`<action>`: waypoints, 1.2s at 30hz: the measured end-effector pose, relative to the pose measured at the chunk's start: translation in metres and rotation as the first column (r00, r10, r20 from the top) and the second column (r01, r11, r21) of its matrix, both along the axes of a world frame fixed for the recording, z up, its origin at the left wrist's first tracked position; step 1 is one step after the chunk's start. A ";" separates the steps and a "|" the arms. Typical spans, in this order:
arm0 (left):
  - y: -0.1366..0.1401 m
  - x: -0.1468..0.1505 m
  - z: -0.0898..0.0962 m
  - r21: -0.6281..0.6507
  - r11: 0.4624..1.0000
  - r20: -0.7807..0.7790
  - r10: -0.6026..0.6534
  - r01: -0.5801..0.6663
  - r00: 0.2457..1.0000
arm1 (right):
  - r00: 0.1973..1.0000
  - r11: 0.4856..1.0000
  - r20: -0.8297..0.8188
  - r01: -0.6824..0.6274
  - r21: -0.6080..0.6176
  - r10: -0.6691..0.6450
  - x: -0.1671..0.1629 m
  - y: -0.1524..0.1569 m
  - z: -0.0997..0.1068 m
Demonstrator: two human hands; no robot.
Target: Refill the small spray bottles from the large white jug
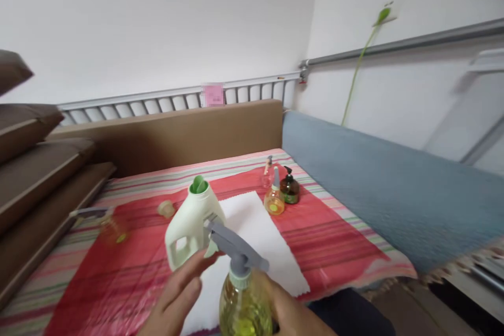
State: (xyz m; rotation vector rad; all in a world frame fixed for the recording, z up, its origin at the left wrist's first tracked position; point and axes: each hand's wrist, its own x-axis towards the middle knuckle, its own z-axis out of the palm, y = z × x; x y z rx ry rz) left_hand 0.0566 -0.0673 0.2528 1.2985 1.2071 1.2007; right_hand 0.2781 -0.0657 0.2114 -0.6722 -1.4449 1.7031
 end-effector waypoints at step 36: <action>-0.005 -0.002 0.000 0.104 0.975 0.362 0.147 -0.197 0.921 | 0.987 0.984 0.054 0.143 0.102 -0.149 -0.082 -0.009 0.007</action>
